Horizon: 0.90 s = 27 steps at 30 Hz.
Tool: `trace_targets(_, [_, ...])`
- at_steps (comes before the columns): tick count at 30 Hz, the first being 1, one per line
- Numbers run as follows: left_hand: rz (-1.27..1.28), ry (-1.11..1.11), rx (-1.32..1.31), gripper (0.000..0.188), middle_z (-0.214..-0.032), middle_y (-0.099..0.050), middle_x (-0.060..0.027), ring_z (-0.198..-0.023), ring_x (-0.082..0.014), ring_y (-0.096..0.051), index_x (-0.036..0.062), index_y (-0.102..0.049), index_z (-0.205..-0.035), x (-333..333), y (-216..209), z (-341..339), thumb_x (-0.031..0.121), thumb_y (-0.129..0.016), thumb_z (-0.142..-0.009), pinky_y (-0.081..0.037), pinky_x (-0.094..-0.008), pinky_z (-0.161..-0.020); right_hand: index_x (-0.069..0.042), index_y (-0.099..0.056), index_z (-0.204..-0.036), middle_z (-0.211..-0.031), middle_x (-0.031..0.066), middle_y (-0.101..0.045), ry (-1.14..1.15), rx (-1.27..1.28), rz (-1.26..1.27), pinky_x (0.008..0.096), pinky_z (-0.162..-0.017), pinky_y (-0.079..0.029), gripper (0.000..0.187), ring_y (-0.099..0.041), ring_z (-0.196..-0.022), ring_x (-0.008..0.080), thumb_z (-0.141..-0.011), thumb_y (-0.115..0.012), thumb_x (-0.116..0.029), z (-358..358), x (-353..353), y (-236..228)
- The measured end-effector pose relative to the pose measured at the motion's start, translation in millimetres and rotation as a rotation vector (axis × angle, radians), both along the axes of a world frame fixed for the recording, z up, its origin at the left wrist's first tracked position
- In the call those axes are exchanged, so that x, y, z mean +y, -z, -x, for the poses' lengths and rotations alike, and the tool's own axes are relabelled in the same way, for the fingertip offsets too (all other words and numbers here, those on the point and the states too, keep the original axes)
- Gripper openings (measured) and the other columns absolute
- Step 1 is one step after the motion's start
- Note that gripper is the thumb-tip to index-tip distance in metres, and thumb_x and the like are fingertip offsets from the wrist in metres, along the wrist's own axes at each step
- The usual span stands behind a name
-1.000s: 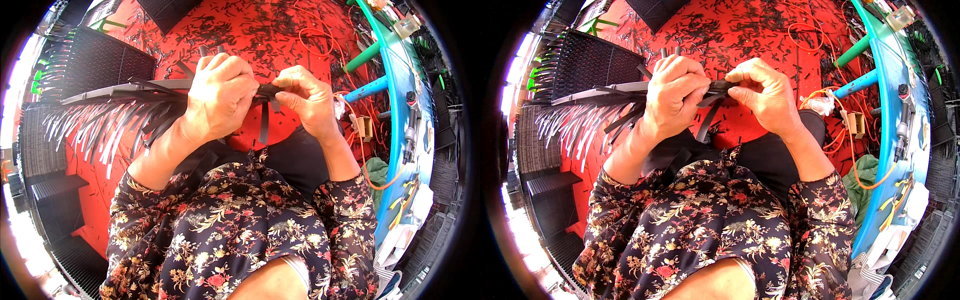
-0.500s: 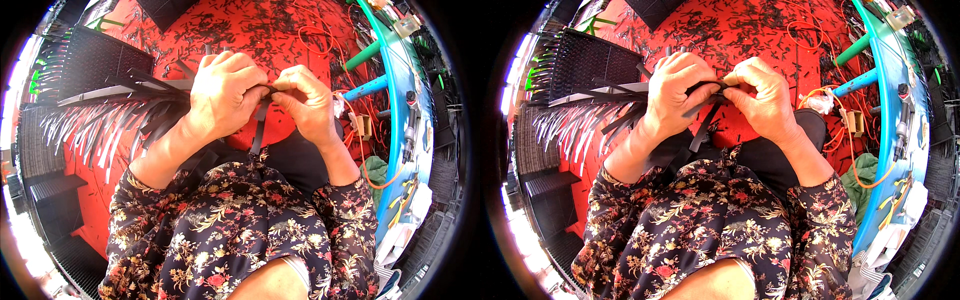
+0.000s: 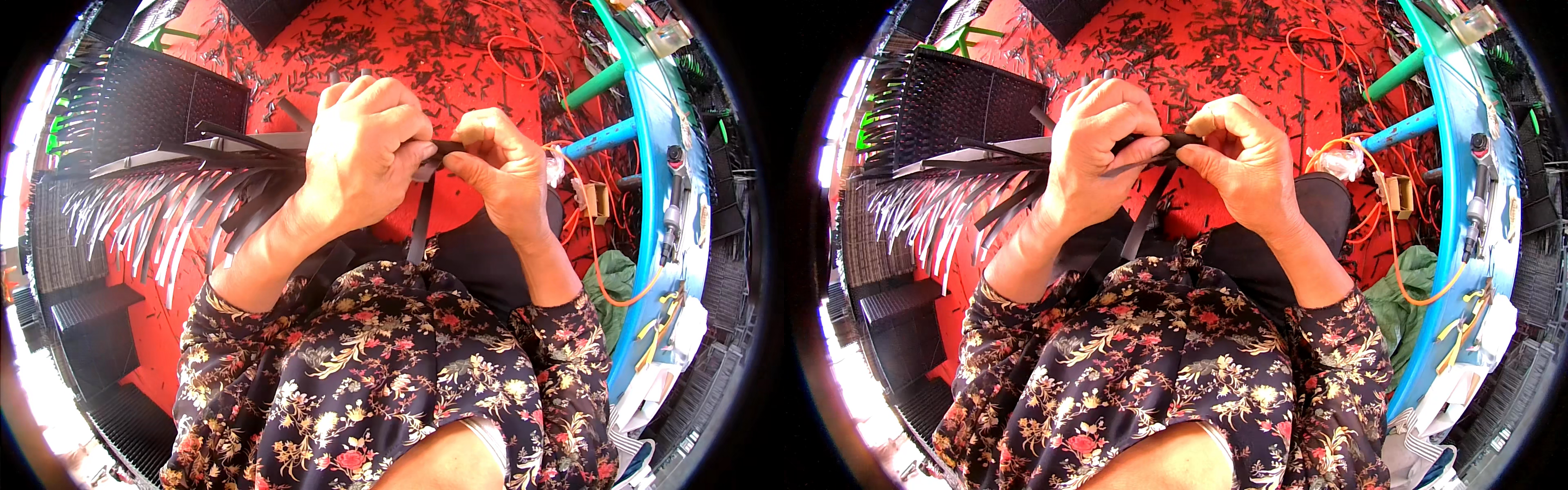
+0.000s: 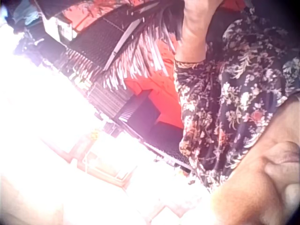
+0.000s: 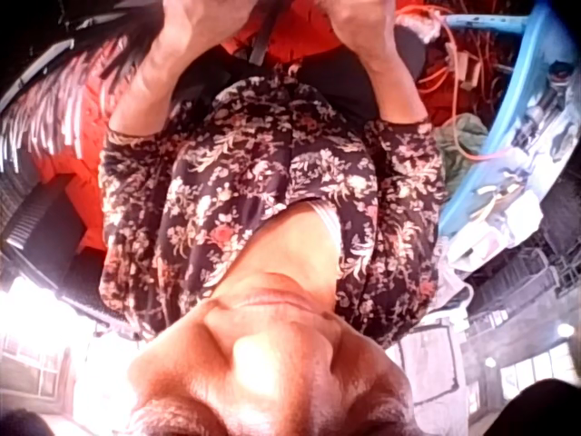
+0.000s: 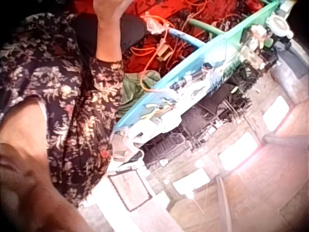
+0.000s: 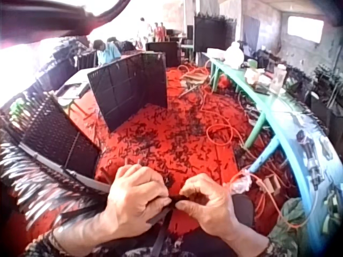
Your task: The person is weaving a black plastic basket while sitting on the floor. They use a metal tool to cut and trim black plastic strips, then insert and weave these strips into the basket's structure. The person occasionally uses a handheld electric tool to assist with the weaving process.
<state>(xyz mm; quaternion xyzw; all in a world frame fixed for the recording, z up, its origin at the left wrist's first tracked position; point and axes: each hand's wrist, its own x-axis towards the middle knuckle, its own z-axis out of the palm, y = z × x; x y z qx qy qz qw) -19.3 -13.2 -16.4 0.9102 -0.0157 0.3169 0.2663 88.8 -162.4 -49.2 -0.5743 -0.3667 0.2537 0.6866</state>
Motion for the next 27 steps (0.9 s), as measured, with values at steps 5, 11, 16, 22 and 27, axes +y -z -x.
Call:
trace_targets(5, [0.031, 0.014, 0.008, 0.017, -0.086, -0.058, -0.0062, -0.08, -0.027, -0.055, 0.0058, -0.055, -0.072, -2.7, 1.1, 1.0, 0.004, -0.071, -0.065, -0.04, -0.0365, -0.072, -0.003, -0.059, -0.083, -0.083, -0.001, -0.052, -0.05, -0.143, 0.012, 0.0216, -0.062, -0.041, 0.019, -0.048, -0.07, 0.0056, -0.071, -0.072, 0.003, -3.9, 0.6, -1.6])
trace_targets(11, [0.057, 0.036, 0.067, 0.018, -0.094, -0.057, -0.0094, -0.085, -0.03, -0.054, 0.0044, -0.051, -0.071, -5.9, 4.4, 1.1, 0.001, -0.069, -0.067, -0.041, -0.0382, -0.075, -0.002, -0.06, -0.084, -0.082, -0.0021, -0.056, -0.161, -0.029, 0.088, 0.021, -0.064, -0.042, 0.015, -0.05, -0.072, 0.0053, -0.073, -0.068, 0.006, -10.3, -2.6, -2.4])
trace_targets(16, [0.053, 0.053, 0.101, 0.018, -0.094, -0.057, -0.011, -0.085, -0.0305, -0.054, 0.0036, -0.051, -0.071, -7.1, 2.5, -1.2, 0.0, -0.068, -0.068, -0.041, -0.0381, -0.076, 0.0, -0.062, -0.093, -0.089, -0.0009, -0.059, -0.211, 0.252, 0.055, 0.0195, -0.067, -0.043, 0.015, -0.053, -0.076, 0.0052, -0.078, -0.064, 0.004, -22.5, -11.4, 0.5])
trace_targets(22, [0.063, 0.065, 0.155, 0.017, -0.094, -0.058, -0.0113, -0.081, -0.0279, -0.056, 0.0018, -0.051, -0.073, -0.2, -2.4, -7.2, 0.0, -0.067, -0.069, -0.043, -0.0344, -0.072, -0.001, -0.061, -0.098, -0.091, -0.0007, -0.057, -0.148, 0.258, -0.07, 0.0192, -0.066, -0.043, 0.027, -0.051, -0.075, 0.0051, -0.074, -0.067, 0.009, -11.1, -12.5, 6.6])
trace_targets(27, [0.07, 0.074, 0.203, 0.016, -0.094, -0.059, -0.0108, -0.082, -0.0259, -0.057, 0.0012, -0.052, -0.074, 6.7, -19.0, -17.9, 0.001, -0.067, -0.071, -0.044, -0.0323, -0.074, -0.003, -0.061, -0.099, -0.094, -0.0001, -0.053, 0.06, 0.033, -0.178, 0.0186, -0.063, -0.041, 0.033, -0.048, -0.074, 0.005, -0.07, -0.07, 0.011, -5.8, -0.1, 13.3])
